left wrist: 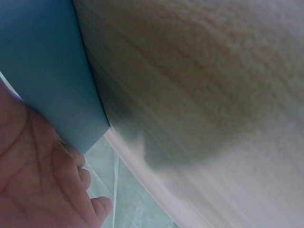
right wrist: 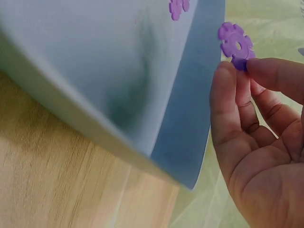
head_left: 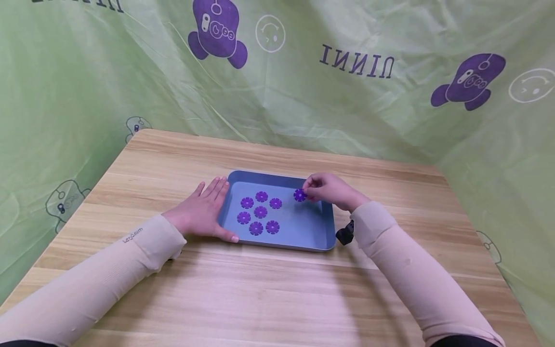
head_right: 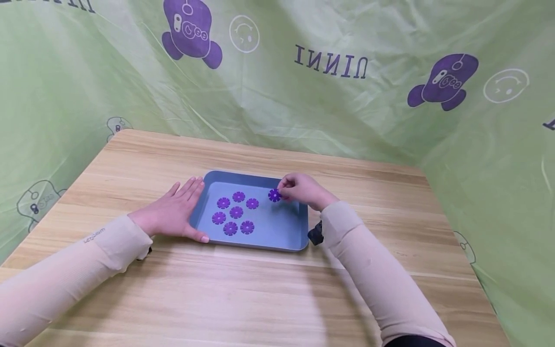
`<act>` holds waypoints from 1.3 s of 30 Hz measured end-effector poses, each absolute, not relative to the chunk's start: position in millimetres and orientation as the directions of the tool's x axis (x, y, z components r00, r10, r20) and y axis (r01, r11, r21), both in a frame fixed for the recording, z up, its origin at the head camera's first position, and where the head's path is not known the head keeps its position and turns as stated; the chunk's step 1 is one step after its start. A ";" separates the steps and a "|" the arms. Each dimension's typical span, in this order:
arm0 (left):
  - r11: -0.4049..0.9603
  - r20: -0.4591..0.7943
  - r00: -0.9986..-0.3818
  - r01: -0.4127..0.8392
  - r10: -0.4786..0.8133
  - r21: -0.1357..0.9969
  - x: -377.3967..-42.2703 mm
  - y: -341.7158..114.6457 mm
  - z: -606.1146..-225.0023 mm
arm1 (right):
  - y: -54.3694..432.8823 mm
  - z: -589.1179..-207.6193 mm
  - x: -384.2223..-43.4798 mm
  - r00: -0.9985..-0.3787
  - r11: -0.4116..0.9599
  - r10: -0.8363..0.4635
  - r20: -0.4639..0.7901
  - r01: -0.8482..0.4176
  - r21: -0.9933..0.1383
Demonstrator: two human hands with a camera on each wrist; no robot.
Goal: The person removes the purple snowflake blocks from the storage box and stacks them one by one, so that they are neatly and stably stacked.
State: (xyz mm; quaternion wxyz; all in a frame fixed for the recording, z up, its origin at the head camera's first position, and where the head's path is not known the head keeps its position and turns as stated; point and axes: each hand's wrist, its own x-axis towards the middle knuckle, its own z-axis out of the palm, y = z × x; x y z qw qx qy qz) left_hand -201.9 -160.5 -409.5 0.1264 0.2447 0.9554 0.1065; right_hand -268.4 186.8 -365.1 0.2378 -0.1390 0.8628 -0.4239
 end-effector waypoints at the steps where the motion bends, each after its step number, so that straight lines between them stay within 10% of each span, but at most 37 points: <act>1: 0.857 -0.190 -0.848 0.441 0.495 0.266 -201.9 -160.4 -409.7 | 189.1 -365.1 -268.6 -0.849 0.589 -0.440 -0.292 -0.027 -0.808; 39: 0.866 -0.209 -0.849 0.430 0.484 0.256 -201.0 -160.2 -406.1 | 272.6 -367.4 -265.3 -0.914 0.537 -0.279 -0.294 0.106 -0.837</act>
